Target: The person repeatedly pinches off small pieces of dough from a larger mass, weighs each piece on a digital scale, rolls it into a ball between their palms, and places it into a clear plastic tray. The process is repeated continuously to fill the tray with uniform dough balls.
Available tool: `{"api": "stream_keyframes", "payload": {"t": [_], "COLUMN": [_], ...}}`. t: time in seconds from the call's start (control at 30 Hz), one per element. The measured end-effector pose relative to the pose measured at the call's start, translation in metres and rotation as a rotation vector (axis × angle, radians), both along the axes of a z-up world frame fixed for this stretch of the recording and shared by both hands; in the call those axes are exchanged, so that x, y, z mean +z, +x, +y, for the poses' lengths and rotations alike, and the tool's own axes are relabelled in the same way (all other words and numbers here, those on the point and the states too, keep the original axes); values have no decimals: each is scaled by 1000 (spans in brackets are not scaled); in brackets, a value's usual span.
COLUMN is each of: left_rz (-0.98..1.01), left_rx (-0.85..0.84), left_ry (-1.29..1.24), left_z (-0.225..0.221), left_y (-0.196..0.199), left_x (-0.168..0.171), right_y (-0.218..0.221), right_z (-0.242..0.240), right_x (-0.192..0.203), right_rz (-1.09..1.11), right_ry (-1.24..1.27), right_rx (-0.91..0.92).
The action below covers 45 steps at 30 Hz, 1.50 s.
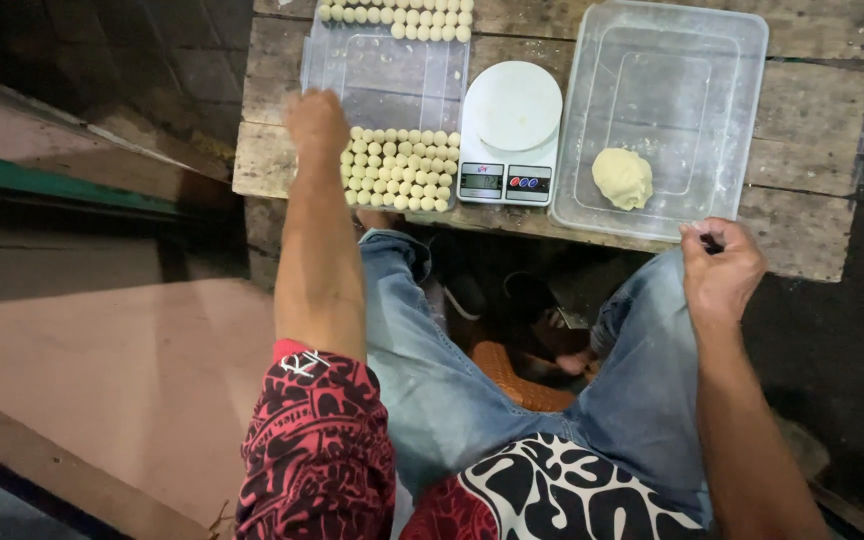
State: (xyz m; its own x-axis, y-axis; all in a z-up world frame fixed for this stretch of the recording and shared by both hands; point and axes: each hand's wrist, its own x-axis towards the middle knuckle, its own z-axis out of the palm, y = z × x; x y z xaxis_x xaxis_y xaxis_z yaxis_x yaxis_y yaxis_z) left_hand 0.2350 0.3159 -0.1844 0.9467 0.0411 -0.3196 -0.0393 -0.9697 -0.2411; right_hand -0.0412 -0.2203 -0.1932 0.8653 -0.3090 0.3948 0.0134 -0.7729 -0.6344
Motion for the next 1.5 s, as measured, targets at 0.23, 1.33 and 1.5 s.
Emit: {"api": "stream_keyframes", "payload": {"t": [0.23,1.33,1.5], "left_rz": [-291,-266,-167], "left_rx": [-236,-638,-593], "left_ry": [-149,-392,-419], "left_z": [-159,-382,-386], "left_y": [12,-219,-216], "left_x": [17,-135,-143], "right_y": [26,96,97], "right_z": [-8,0,-1], "right_x": [-11,-59,-55], "right_rz": [69,16,35], "right_ry": [92,-215,18], "right_rx": [202,381,331]}}
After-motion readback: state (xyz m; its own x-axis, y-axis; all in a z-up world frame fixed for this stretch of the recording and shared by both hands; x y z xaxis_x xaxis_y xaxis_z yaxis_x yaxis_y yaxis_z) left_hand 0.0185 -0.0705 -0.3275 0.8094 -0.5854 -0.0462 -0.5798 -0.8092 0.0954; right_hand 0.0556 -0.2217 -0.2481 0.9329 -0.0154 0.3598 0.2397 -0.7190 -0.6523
